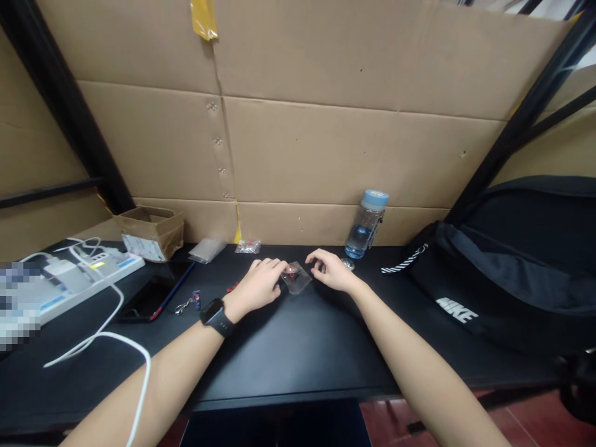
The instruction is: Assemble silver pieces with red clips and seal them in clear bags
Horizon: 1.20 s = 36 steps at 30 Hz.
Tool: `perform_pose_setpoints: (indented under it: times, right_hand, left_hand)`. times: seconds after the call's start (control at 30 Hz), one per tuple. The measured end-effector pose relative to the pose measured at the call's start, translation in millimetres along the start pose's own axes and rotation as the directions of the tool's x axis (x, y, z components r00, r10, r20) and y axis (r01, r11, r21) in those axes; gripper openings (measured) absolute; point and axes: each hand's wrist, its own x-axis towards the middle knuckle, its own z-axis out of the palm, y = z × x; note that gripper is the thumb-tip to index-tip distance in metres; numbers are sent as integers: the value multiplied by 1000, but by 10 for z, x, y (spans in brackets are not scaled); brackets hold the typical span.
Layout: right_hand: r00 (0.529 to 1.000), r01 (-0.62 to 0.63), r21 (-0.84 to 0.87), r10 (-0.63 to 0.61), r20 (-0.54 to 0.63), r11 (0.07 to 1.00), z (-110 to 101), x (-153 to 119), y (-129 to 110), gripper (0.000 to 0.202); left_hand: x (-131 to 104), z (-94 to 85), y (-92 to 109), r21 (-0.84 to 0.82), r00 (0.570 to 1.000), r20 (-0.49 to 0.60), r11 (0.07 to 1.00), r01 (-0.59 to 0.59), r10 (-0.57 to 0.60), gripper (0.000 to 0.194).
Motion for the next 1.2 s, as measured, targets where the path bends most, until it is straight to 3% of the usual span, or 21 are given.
perform_pose_setpoints:
  times: [0.1,0.17,0.27,0.47,0.6,0.77,0.83,0.9,0.97,1.07,1.2]
  right_hand:
    - [999,37,-46,-36,32,998,47,7,3,27]
    - [998,51,-40,-49,49,998,88,14,1,20]
    - [997,59,-5,-59,57,998,122,20,11,5]
    - [999,-9,55,7,42,998,144,48,58,12]
    - [995,-89,-37,90,45,995,230,69,62,25]
    - [989,-150,-234,143,-48,961,377,73,73,27]
    - [983,-173,-257,152,-98,951,406,71,77,17]
    - [988,-130,-254,103,-117,958,404,66,74,6]
    - [996,-36,-244,15,-86,969,372,61,65,16]
    - [995,98,-235,-88,52,967,290,51,50,27]
    - [973,170,-186,-134,190,968,192,34,17,49]
  left_hand:
    - [31,84,52,92,999,-37,995,29,-26,19]
    - [50,112,70,87,998,-52,996,27,-23,10]
    - [67,106,61,18,995,-73,998,64,-63,16]
    - [94,81,-9,-140,943,-37,936,323,-331,21]
    - [97,138,-2,-127,912,-56,909,397,-406,26]
    - [59,187,135,97,943,-170,947,305,-286,26]
    - [47,182,192,154,946,-195,945,290,-259,21]
    - [39,172,214,189,955,-205,949,252,-213,28]
    - [31,165,193,215,973,-182,960,179,-141,38]
    - [11,167,106,234,994,-99,969,76,-54,46]
    - [-17,179,19,216,1000,-16,976,-8,11,47]
